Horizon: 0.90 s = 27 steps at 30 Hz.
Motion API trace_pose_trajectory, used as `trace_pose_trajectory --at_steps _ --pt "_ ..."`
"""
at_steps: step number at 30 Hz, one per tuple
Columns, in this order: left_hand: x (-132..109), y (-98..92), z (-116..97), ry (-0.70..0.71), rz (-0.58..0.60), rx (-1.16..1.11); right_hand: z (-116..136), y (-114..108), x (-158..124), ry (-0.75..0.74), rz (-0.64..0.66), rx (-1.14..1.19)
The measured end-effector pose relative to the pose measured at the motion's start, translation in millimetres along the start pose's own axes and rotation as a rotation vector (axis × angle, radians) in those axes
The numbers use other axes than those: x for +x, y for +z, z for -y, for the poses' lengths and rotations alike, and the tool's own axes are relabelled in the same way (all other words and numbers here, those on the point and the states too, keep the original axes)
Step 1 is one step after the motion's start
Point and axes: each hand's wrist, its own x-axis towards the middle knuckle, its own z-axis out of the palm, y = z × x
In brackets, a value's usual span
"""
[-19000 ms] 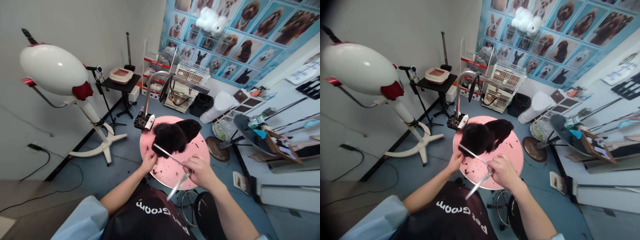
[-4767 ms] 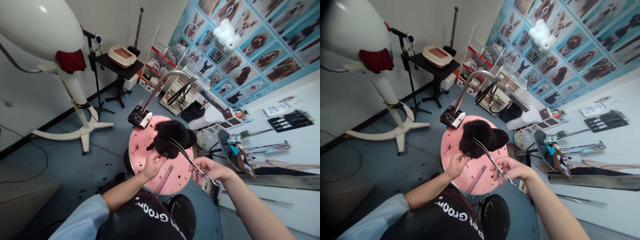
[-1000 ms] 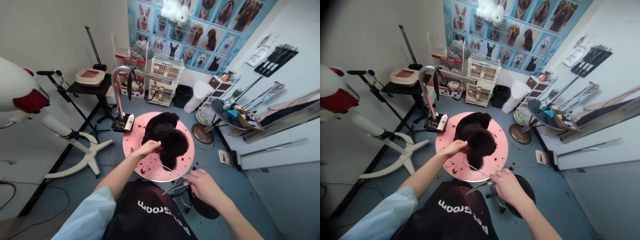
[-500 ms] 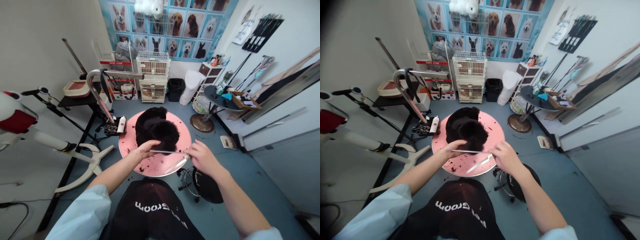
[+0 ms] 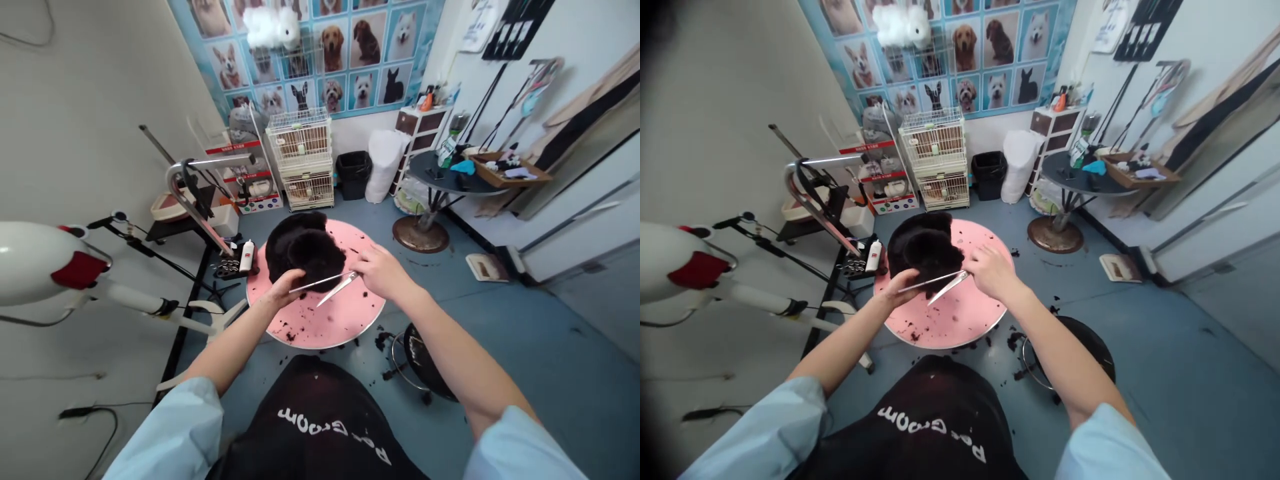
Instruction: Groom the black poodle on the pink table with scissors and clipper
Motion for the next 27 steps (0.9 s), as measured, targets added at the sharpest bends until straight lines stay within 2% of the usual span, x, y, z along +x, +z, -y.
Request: trace_pose_trajectory --at_steps 2,4,6,8,10,13,16,19,21,23,25,27 --pt "1 -1.5 0 0.018 -0.008 -0.031 -7 28 -7 0.002 0.078 0.069" --pt "1 -0.5 2 0.061 0.007 -0.041 -10 67 -29 0.068 0.181 0.172" --pt "1 2.1 4 0.092 0.007 -0.042 -11 105 -57 0.099 0.224 0.216" --pt "1 5.2 8 0.104 -0.026 -0.059 -11 134 -79 0.197 0.199 0.32" --pt "1 8.4 11 0.112 -0.083 -0.092 -13 150 -90 0.32 0.128 0.448" --pt "1 14.2 13 0.128 -0.137 -0.115 -12 161 -92 0.437 0.0 0.579" --pt "1 21.2 14 0.114 -0.166 -0.1 9 173 -81 0.54 -0.115 0.697" --pt "1 26.4 16 0.11 -0.199 -0.111 59 186 -60 0.653 -0.234 0.971" --pt "2 27.1 18 0.132 -0.199 -0.106 102 188 -44 0.714 -0.342 1.554" --pt "3 26.0 20 0.141 -0.189 -0.075 140 182 -28 0.74 -0.342 1.936" --pt "3 24.1 21 0.123 -0.178 -0.029 167 172 -16 0.714 -0.365 2.068" --pt "2 22.9 21 0.081 -0.16 0.011 180 163 -8 0.667 -0.424 2.048"
